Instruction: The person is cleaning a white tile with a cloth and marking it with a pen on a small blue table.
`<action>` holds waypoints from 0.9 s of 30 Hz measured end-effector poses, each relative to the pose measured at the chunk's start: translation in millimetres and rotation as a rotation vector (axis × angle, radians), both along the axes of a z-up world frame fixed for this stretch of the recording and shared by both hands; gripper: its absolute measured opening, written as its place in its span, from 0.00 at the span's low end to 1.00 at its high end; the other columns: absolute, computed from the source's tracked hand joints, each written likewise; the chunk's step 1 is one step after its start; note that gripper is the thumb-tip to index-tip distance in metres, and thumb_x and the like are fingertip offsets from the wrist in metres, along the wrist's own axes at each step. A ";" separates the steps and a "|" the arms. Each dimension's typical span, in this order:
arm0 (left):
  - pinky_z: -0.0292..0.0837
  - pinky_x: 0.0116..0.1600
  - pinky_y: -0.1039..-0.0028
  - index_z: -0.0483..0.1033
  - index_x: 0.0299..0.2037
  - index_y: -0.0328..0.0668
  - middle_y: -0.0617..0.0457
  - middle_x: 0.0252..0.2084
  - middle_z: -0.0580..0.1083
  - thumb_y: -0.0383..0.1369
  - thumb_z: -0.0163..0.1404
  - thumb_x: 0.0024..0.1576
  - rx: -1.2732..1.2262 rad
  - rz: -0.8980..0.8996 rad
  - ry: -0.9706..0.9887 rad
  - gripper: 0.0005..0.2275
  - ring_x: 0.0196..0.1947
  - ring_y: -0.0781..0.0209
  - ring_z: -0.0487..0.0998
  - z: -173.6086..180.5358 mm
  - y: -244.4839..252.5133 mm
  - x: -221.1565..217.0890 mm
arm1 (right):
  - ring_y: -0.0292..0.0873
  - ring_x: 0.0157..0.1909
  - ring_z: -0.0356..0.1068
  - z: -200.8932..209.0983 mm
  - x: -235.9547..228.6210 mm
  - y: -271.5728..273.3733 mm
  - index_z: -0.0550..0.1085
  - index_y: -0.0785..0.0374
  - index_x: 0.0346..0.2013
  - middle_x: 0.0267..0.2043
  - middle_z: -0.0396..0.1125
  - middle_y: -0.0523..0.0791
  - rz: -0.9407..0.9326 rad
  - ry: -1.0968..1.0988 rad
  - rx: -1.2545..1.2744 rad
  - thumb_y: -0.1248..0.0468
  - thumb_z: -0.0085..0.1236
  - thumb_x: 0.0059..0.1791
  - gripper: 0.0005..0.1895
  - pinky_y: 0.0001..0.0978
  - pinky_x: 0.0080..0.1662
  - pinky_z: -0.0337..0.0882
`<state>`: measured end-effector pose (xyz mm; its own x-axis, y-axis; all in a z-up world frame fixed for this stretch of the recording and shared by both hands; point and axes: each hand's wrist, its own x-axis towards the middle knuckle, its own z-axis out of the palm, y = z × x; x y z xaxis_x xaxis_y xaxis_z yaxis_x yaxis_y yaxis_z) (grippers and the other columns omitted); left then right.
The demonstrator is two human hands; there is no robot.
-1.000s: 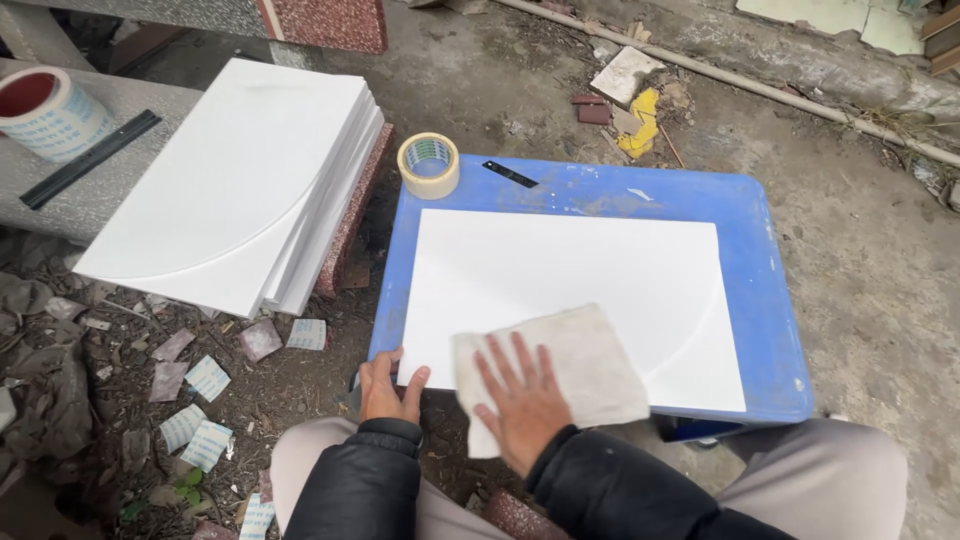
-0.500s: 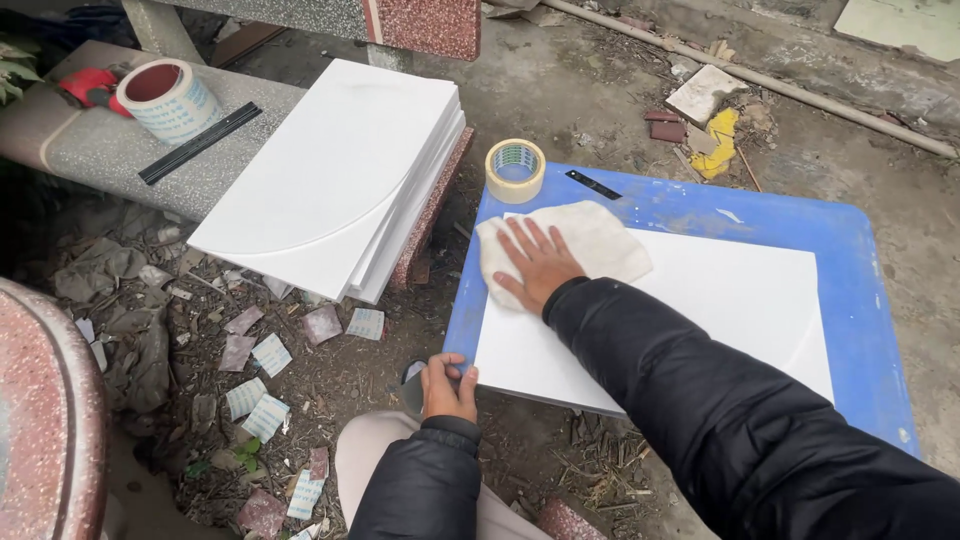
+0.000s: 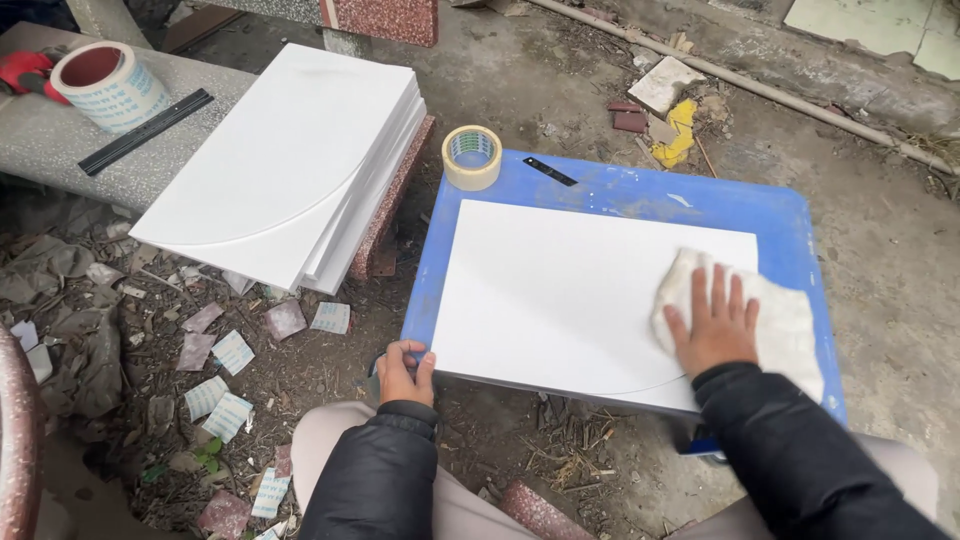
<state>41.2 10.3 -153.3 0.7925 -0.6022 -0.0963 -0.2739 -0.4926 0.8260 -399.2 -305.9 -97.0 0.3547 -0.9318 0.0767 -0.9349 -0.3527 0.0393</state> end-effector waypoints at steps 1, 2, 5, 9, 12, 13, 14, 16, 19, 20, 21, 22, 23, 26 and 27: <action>0.86 0.53 0.57 0.78 0.56 0.60 0.51 0.48 0.73 0.46 0.63 0.70 0.012 0.012 0.001 0.11 0.45 0.42 0.85 -1.9 -0.9 2.1 | 0.58 0.97 0.31 -1.6 8.4 30.7 0.43 0.41 0.95 0.99 0.34 0.46 0.019 0.009 -0.015 0.25 0.22 0.65 0.48 0.67 0.90 0.34; 0.86 0.53 0.57 0.78 0.56 0.62 0.52 0.49 0.73 0.47 0.63 0.70 0.023 0.025 0.003 0.11 0.44 0.45 0.85 -3.9 -1.8 4.4 | 0.61 0.97 0.32 -3.7 17.2 61.2 0.44 0.44 0.95 0.99 0.34 0.48 0.038 0.018 -0.030 0.29 0.26 0.65 0.47 0.70 0.89 0.36; 0.82 0.63 0.49 0.81 0.59 0.63 0.50 0.55 0.68 0.45 0.61 0.70 -0.060 -0.028 -0.001 0.11 0.45 0.49 0.76 -23.2 0.1 9.0 | 0.61 0.96 0.33 19.1 82.9 160.4 0.40 0.53 0.94 0.98 0.32 0.50 0.297 0.060 -0.425 0.34 0.19 0.65 0.46 0.64 0.87 0.41; 0.80 0.65 0.54 0.84 0.55 0.63 0.52 0.51 0.68 0.44 0.63 0.67 -0.079 -0.007 -0.050 0.10 0.43 0.52 0.77 -26.0 -0.3 13.2 | 0.59 0.98 0.26 38.4 172.9 224.0 0.39 0.53 0.93 0.97 0.30 0.51 0.534 -0.170 -0.502 0.36 0.18 0.66 0.44 0.61 0.90 0.30; 0.79 0.63 0.57 0.85 0.53 0.63 0.54 0.47 0.71 0.45 0.64 0.64 -0.115 -0.004 -0.073 0.10 0.47 0.55 0.76 -35.5 -0.5 22.8 | 0.59 0.97 0.26 40.0 228.9 241.9 0.37 0.55 0.93 0.97 0.28 0.52 0.725 -0.273 -0.464 0.37 0.19 0.65 0.45 0.63 0.90 0.29; 0.82 0.59 0.59 0.83 0.56 0.59 0.53 0.45 0.72 0.40 0.63 0.64 -0.112 0.011 -0.067 0.12 0.47 0.54 0.76 -40.5 -1.0 25.5 | 0.61 0.95 0.34 46.3 241.2 246.0 0.47 0.55 0.92 0.96 0.38 0.51 0.776 -0.267 -0.315 0.39 0.35 0.64 0.45 0.64 0.88 0.36; 0.84 0.55 0.60 0.81 0.59 0.55 0.53 0.44 0.74 0.34 0.61 0.64 -0.108 0.026 -0.062 0.14 0.48 0.53 0.77 -45.6 -1.7 28.7 | 0.63 0.94 0.43 52.6 254.1 249.7 0.57 0.56 0.91 0.94 0.49 0.51 0.822 -0.261 -0.164 0.41 0.51 0.64 0.44 0.66 0.87 0.42; 0.85 0.49 0.64 0.82 0.59 0.53 0.55 0.41 0.73 0.33 0.64 0.63 -0.152 0.052 0.040 0.15 0.39 0.58 0.76 -40.8 2.1 29.6 | 0.62 0.93 0.44 50.8 246.2 242.9 0.56 0.54 0.91 0.95 0.48 0.50 0.855 -0.245 -0.154 0.42 0.52 0.63 0.44 0.65 0.86 0.44; 0.83 0.43 0.69 0.84 0.58 0.54 0.58 0.40 0.73 0.35 0.70 0.59 -0.187 0.102 0.115 0.17 0.32 0.63 0.76 -10.7 1.5 22.7 | 0.61 0.93 0.39 55.5 200.7 214.9 0.50 0.52 0.93 0.95 0.42 0.51 0.849 -0.147 -0.003 0.45 0.49 0.65 0.43 0.65 0.84 0.40; 0.81 0.43 0.70 0.87 0.57 0.57 0.59 0.43 0.74 0.40 0.73 0.57 -0.168 0.128 0.086 0.18 0.34 0.63 0.75 1.2 4.6 16.9 | 0.61 0.93 0.32 56.3 177.6 207.0 0.45 0.51 0.93 0.95 0.36 0.52 0.804 -0.071 0.146 0.47 0.44 0.66 0.42 0.66 0.83 0.35; 0.81 0.43 0.70 0.87 0.57 0.57 0.59 0.43 0.74 0.40 0.73 0.57 -0.167 0.121 0.091 0.18 0.34 0.63 0.75 11.1 6.7 15.2 | 0.61 0.93 0.32 46.5 139.6 195.2 0.45 0.51 0.93 0.95 0.36 0.52 0.797 -0.068 0.148 0.47 0.44 0.66 0.42 0.66 0.83 0.35; 0.84 0.47 0.67 0.86 0.58 0.59 0.57 0.48 0.74 0.41 0.73 0.58 -0.110 0.100 0.028 0.18 0.30 0.62 0.76 21.5 8.9 13.3 | 0.55 0.94 0.34 37.4 100.9 184.0 0.44 0.48 0.94 0.96 0.36 0.50 0.721 0.014 -0.158 0.39 0.43 0.62 0.48 0.59 0.86 0.37; 0.86 0.51 0.64 0.86 0.59 0.60 0.56 0.54 0.75 0.43 0.72 0.59 -0.057 0.079 -0.036 0.19 0.26 0.60 0.76 32.1 10.1 10.0 | 0.50 0.96 0.36 29.4 60.8 171.8 0.43 0.45 0.95 0.97 0.36 0.47 0.632 0.097 -0.463 0.31 0.40 0.58 0.54 0.52 0.88 0.38; 0.73 0.70 0.50 0.82 0.70 0.60 0.48 0.63 0.74 0.46 0.64 0.63 -0.007 -0.109 -0.272 0.24 0.64 0.46 0.77 50.5 12.1 0.1 | 0.56 0.94 0.43 16.4 -34.8 144.0 0.46 0.51 0.93 0.97 0.40 0.52 0.473 -0.020 -0.243 0.29 0.47 0.58 0.56 0.61 0.86 0.48; 0.73 0.70 0.50 0.82 0.70 0.60 0.48 0.63 0.74 0.46 0.64 0.63 -0.009 -0.114 -0.269 0.24 0.64 0.46 0.77 66.2 9.0 -7.0 | 0.56 0.94 0.43 14.6 -47.2 142.6 0.46 0.51 0.93 0.97 0.40 0.52 0.468 -0.016 -0.243 0.29 0.47 0.58 0.56 0.61 0.86 0.48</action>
<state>34.2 19.3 -87.1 0.7162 -0.6885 0.1139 -0.5369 -0.4393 0.7202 -446.4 -163.3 -82.4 0.7257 -0.6286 0.2798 -0.6808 -0.7150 0.1593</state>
